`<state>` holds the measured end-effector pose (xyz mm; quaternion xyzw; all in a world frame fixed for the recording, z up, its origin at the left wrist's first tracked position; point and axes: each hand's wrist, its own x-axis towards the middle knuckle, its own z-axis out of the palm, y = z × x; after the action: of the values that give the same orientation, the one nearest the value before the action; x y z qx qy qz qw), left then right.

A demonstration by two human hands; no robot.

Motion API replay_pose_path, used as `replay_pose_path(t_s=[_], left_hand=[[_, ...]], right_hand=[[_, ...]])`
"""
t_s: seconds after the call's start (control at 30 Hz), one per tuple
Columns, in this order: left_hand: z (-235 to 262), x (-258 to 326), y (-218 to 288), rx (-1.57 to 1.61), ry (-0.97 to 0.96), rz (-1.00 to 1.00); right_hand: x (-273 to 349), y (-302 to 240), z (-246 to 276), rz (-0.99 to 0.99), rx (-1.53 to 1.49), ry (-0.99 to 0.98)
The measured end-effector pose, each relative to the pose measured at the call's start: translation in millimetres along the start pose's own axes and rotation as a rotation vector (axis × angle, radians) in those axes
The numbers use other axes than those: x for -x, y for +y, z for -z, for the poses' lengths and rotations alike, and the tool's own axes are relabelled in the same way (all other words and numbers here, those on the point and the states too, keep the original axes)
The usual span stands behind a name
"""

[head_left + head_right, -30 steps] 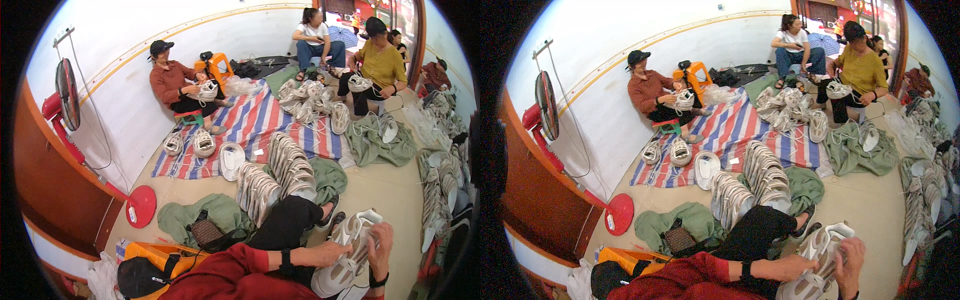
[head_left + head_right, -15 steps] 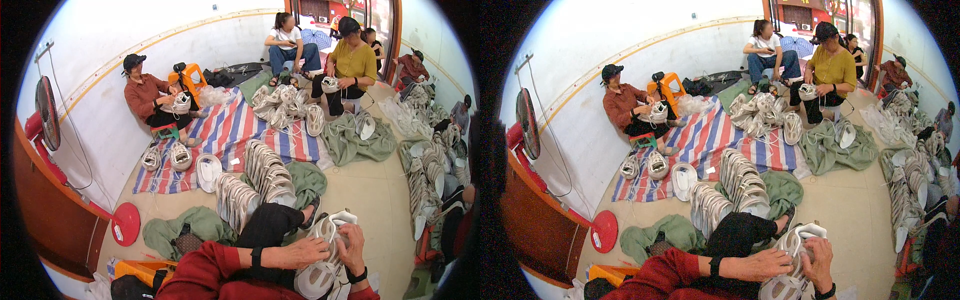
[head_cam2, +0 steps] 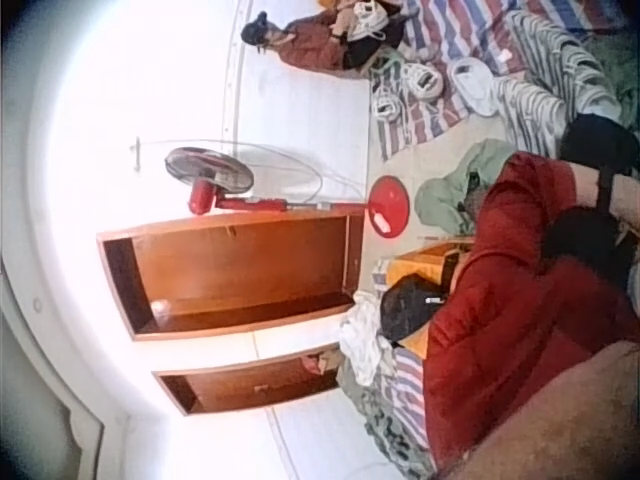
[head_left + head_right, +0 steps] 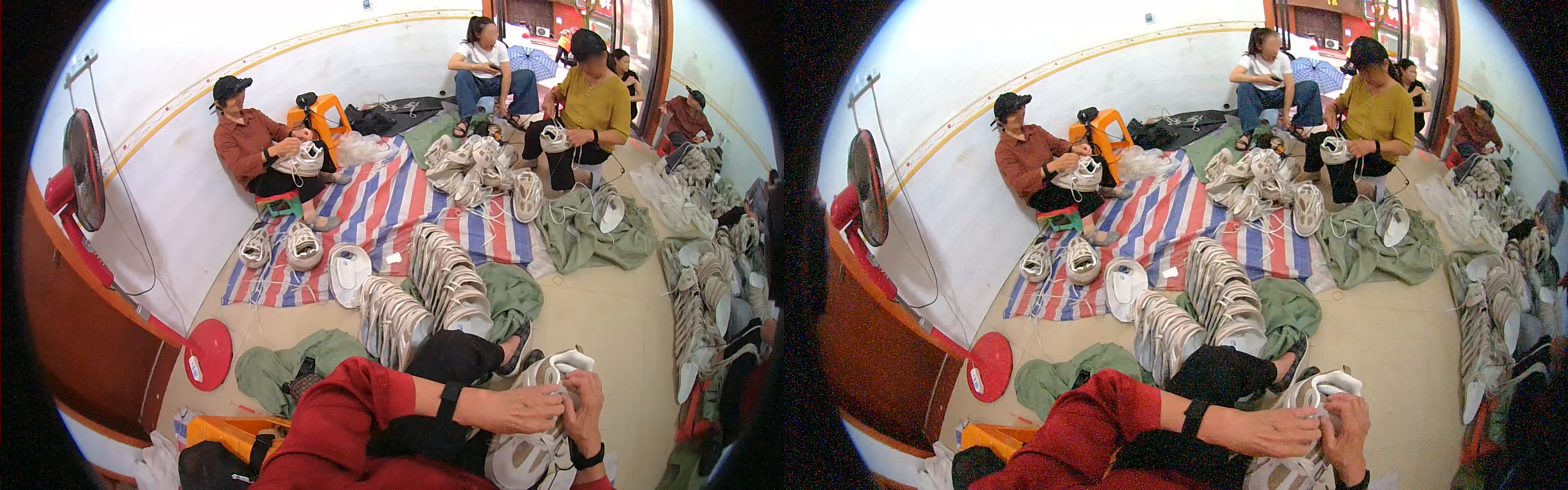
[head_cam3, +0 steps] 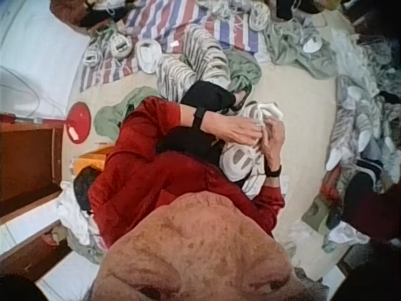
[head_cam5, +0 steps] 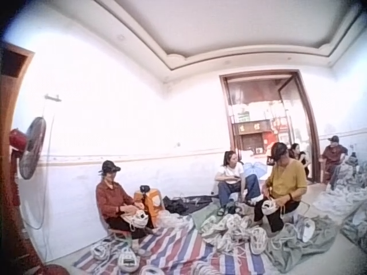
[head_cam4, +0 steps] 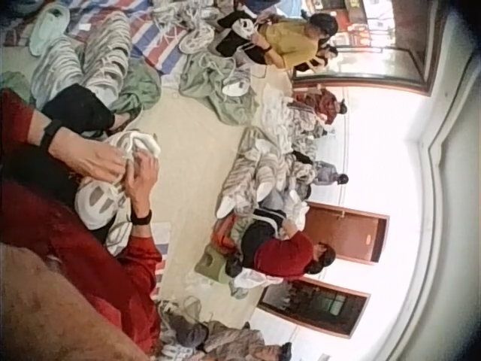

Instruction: The recorder is lacing a white sneaker while sitting in a communal workshop area.

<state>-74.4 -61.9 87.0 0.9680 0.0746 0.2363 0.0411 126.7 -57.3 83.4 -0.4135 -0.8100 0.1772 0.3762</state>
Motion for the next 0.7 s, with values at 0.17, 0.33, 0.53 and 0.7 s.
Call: replay_pose_path(t_s=[0.17,0.33,0.53,0.7], left_hand=[[-5.0,-4.7,-9.5,0.163,0.178,-0.095],[-17.4,-4.1,-8.8,0.096,0.035,-0.094],[-19.6,-6.3,-8.0,0.057,0.047,-0.137],[-33.5,-6.9,-8.2,0.054,-0.035,-0.065]], right_hand=[[-0.2,0.7,-1.2,0.027,0.025,-0.003],[-1.5,-7.7,1.1,0.003,0.017,0.018],[-0.4,-3.9,3.5,0.021,0.02,0.017],[-16.1,5.1,34.7,-0.494,-0.319,-0.257]])
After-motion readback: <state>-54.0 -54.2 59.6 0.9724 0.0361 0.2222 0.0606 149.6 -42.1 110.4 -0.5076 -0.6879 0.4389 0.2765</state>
